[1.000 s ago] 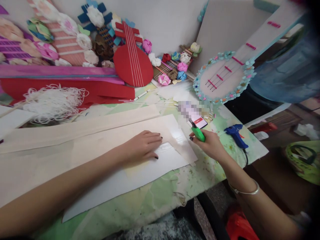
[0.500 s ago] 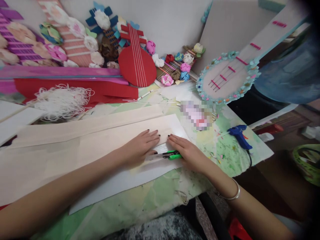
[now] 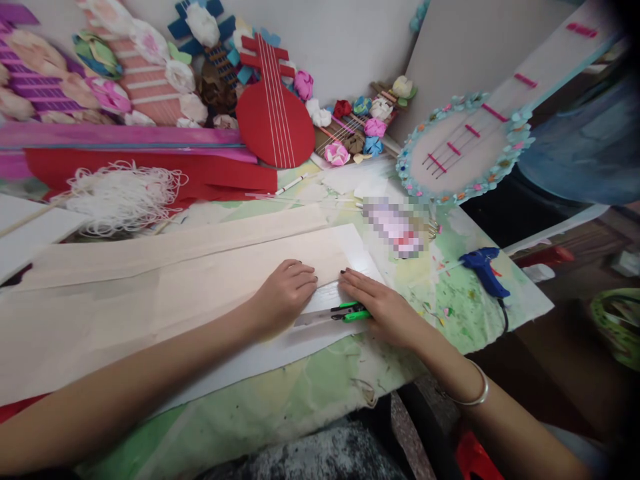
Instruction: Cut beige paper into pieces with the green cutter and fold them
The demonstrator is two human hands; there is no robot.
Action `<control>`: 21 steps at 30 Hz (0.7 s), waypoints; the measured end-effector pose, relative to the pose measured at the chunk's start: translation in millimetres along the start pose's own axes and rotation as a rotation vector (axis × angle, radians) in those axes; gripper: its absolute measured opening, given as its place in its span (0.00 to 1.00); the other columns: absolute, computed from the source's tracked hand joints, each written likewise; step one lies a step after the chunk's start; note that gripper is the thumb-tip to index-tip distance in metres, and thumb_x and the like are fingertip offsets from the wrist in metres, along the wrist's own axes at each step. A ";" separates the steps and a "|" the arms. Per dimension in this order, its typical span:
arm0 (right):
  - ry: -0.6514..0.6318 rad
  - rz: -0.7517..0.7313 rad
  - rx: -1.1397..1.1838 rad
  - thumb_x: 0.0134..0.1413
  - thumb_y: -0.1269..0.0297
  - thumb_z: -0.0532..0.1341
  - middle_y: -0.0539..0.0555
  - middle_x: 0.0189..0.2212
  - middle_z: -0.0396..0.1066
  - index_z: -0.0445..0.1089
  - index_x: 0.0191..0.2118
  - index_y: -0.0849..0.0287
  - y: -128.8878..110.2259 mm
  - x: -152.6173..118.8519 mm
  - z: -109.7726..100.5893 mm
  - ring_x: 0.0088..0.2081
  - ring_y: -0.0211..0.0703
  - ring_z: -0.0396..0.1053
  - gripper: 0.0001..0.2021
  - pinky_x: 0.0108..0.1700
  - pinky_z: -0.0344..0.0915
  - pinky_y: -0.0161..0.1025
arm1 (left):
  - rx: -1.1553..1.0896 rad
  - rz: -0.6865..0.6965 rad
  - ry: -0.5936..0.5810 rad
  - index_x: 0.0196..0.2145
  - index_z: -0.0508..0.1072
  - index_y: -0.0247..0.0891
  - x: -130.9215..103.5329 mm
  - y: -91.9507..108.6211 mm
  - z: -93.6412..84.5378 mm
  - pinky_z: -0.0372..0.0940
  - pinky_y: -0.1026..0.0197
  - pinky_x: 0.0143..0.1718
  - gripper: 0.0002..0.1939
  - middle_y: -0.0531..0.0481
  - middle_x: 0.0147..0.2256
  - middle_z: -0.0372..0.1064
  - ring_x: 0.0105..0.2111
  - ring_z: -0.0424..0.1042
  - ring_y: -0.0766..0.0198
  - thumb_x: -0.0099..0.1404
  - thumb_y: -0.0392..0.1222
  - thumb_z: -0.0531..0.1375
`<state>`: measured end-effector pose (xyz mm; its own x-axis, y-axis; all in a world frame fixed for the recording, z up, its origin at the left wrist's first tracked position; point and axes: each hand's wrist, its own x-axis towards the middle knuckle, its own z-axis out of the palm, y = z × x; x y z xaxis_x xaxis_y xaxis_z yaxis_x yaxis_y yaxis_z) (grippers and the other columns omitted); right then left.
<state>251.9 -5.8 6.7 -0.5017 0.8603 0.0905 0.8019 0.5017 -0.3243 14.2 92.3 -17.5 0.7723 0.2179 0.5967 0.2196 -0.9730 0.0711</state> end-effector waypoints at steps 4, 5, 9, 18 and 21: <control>-0.053 -0.034 -0.014 0.49 0.83 0.51 0.63 0.66 0.54 0.54 0.66 0.64 -2.5 2.6 -3.9 0.68 0.47 0.45 0.35 0.66 0.52 0.55 | -0.027 0.001 -0.001 0.38 0.73 0.33 -1.2 1.7 1.5 0.66 0.51 0.45 0.08 0.41 0.39 0.77 0.43 0.73 0.56 0.67 0.31 0.54; -0.065 -0.042 -0.014 0.50 0.83 0.51 0.61 0.66 0.53 0.53 0.66 0.63 -3.0 3.1 -4.9 0.69 0.46 0.44 0.35 0.66 0.51 0.55 | -0.040 -0.001 -0.007 0.38 0.73 0.33 -1.2 2.2 1.0 0.66 0.51 0.45 0.08 0.41 0.39 0.77 0.43 0.73 0.56 0.67 0.31 0.54; -0.109 -0.054 -0.015 0.51 0.82 0.52 0.60 0.66 0.53 0.50 0.67 0.60 -3.2 4.8 -7.5 0.69 0.46 0.45 0.36 0.67 0.49 0.56 | -0.041 0.037 -0.058 0.38 0.73 0.33 -1.7 2.8 -3.4 0.66 0.52 0.42 0.08 0.40 0.39 0.76 0.41 0.72 0.56 0.67 0.32 0.54; -0.151 -0.062 -0.040 0.52 0.81 0.52 0.61 0.66 0.52 0.50 0.67 0.63 -1.4 6.5 -7.2 0.68 0.47 0.46 0.35 0.67 0.48 0.57 | 0.009 0.046 -0.243 0.51 0.68 0.31 1.7 0.7 -8.1 0.64 0.49 0.45 0.14 0.40 0.40 0.72 0.42 0.67 0.54 0.69 0.35 0.52; -0.146 -0.074 -0.032 0.53 0.81 0.52 0.62 0.66 0.53 0.51 0.67 0.63 -3.0 6.7 -8.0 0.68 0.47 0.46 0.34 0.67 0.48 0.58 | -0.044 0.021 -0.256 0.53 0.67 0.33 2.7 0.7 -6.9 0.64 0.49 0.46 0.16 0.40 0.41 0.70 0.43 0.65 0.54 0.69 0.36 0.51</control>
<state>248.7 -0.9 15.8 -0.5996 0.7999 -0.0255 0.7698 0.5678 -0.2916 12.3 91.7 -10.4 0.9033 0.2046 0.3770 0.1803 -0.9786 0.0991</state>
